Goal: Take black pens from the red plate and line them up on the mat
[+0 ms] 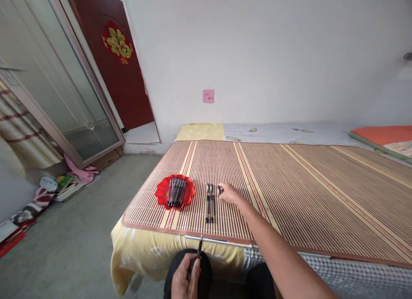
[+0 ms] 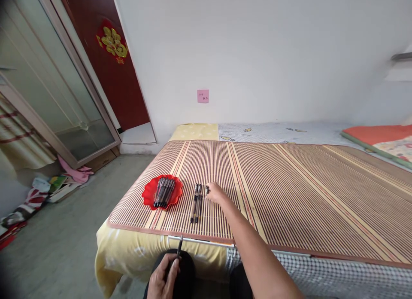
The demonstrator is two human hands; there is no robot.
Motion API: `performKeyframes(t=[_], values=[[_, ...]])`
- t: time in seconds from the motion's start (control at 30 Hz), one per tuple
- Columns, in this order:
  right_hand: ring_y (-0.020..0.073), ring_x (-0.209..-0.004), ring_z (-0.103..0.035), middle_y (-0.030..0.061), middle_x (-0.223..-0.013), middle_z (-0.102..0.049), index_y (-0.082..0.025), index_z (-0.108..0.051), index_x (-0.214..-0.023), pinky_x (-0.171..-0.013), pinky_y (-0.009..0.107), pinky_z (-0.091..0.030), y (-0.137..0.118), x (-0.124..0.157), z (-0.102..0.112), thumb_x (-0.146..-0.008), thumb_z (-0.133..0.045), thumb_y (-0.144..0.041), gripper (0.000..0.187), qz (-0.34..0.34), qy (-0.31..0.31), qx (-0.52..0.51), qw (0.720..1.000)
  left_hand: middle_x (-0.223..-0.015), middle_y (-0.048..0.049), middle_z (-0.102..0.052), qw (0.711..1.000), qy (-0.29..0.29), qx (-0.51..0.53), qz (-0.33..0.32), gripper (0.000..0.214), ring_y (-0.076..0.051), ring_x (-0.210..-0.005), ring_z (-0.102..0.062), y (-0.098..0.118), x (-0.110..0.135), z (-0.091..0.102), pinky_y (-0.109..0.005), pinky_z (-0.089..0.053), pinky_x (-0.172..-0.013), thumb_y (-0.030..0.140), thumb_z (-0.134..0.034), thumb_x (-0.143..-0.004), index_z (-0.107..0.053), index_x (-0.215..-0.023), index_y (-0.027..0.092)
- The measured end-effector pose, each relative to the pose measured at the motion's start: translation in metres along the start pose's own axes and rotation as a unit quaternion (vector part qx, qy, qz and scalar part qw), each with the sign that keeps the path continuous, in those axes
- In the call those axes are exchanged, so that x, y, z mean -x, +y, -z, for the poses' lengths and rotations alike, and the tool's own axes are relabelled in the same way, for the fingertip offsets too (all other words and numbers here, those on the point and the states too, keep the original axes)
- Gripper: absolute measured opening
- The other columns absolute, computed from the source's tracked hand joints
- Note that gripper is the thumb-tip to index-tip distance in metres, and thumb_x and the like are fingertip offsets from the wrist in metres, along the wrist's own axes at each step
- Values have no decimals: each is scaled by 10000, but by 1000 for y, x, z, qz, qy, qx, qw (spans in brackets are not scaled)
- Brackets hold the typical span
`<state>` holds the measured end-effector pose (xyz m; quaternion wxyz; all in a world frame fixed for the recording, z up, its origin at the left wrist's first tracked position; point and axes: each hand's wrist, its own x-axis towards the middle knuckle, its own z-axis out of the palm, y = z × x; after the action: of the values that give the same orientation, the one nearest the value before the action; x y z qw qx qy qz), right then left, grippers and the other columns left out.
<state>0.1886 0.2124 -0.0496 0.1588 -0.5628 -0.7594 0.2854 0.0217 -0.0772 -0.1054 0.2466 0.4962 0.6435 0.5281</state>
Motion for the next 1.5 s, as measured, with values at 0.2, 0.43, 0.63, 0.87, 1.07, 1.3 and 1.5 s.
performKeyframes(t=[0.2, 0.43, 0.63, 0.87, 1.07, 1.3, 1.5], values=[[175, -820, -658, 84, -1080, -705, -159, -728, -1070, -582, 204, -372, -6, -4, 1, -680, -714, -55, 404, -9, -4, 5, 1000, -619, 9, -598, 1000, 4, 2, -6, 461, -166, -572, -569, 0, 0, -1, -234, -456, -569, 633, -518, -929, -688, -836, 214], [198, -876, -671, 88, -1060, -711, -152, -683, -1214, -629, 223, -412, -7, -8, 1, -693, -771, -136, 529, -6, -11, -3, 1000, -609, 12, -591, 1000, 6, 6, 4, 477, -158, -555, -553, 0, 0, -2, -226, -443, -546, 657, -524, -916, -680, -835, 213], [165, -785, -657, 25, -905, -704, -164, -715, -1119, -611, 199, -391, -1, -9, -2, -656, -721, -38, 480, 14, -20, -22, 999, -595, 14, -570, 1000, 5, -6, 8, 494, -164, -548, -532, 1, -1, -1, -234, -432, -540, 673, -509, -912, -674, -816, 217], [162, -752, -646, 28, -898, -711, -163, -710, -1152, -600, 209, -373, 2, -10, -4, -690, -700, -54, 474, 26, -10, -29, 999, -602, 7, -573, 1000, 0, -11, 11, 496, -167, -558, -527, 4, -1, 0, -237, -438, -548, 667, -507, -915, -679, -812, 213], [176, -777, -655, 41, -908, -724, -153, -716, -1146, -615, 220, -389, 0, -9, -6, -676, -713, -44, 482, 22, 7, -30, 999, -606, 14, -567, 1000, -3, -2, 18, 487, -162, -552, -519, 6, -1, -1, -237, -419, -536, 666, -514, -911, -674, -822, 215], [181, -825, -685, 63, -963, -730, -157, -639, -1309, -686, 246, -475, -4, 16, -3, -780, -653, -82, 534, 21, 56, -74, 995, -613, 1, -614, 1000, 2, -9, 10, 493, -184, -583, -583, 12, -3, 3, -249, -474, -584, 675, -514, -909, -683, -832, 218], [191, -696, -674, 44, -808, -721, -198, -738, -1088, -616, 277, -503, -25, 114, -25, -913, -598, -422, 317, 59, 70, -321, 942, -635, -5, -628, 999, -19, 18, 35, 469, -181, -600, -607, 25, -6, 7, -245, -492, -591, 646, -545, -907, -679, -827, 204]])
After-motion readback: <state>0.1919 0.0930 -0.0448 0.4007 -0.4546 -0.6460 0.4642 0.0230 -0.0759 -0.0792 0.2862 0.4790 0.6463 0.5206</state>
